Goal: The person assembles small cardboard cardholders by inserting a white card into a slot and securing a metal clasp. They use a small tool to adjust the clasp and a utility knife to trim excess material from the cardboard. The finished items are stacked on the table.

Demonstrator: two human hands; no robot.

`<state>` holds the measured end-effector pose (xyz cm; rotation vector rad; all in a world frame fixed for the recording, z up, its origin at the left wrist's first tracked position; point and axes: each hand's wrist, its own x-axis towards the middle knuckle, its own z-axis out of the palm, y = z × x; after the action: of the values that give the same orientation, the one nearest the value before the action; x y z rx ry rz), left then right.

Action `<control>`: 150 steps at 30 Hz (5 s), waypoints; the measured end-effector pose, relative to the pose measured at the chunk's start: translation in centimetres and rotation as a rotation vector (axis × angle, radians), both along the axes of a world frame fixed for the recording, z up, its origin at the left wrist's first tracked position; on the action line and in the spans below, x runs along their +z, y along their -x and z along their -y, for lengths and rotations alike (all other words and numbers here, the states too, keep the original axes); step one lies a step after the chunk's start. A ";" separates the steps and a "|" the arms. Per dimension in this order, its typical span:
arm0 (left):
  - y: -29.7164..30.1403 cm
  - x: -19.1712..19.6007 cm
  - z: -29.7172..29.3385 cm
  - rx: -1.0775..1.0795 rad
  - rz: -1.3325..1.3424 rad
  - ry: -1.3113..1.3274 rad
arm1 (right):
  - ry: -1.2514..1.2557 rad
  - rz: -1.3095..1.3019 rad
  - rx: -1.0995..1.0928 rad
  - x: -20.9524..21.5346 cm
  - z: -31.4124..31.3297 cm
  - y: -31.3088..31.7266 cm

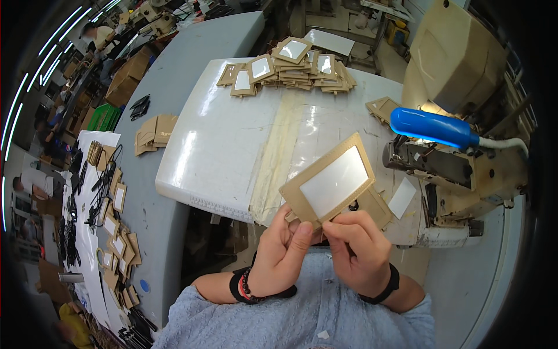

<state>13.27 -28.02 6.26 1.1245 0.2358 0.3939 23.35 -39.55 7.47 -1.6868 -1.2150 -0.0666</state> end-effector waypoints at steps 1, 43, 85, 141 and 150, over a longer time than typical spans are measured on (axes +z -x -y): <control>0.0 0.1 0.0 -0.014 -0.015 0.032 | 0.005 0.036 0.000 -0.1 0.1 0.0; 0.2 -0.5 0.3 0.015 -0.074 -0.085 | 0.286 0.341 0.113 2.2 0.9 -0.7; -0.4 0.2 -1.6 -0.096 -0.160 0.223 | 0.091 -0.284 -0.312 1.4 2.4 -2.6; 0.4 0.3 -2.5 -0.275 -0.156 0.032 | 0.279 0.629 -0.071 1.4 1.0 -1.2; 0.4 0.7 -2.4 -0.268 -0.153 0.051 | 0.269 0.635 -0.075 1.4 1.2 -1.2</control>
<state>12.86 -25.58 6.95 1.1201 0.2242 0.0635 24.58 -40.70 8.84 -2.0245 -1.6794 -0.5400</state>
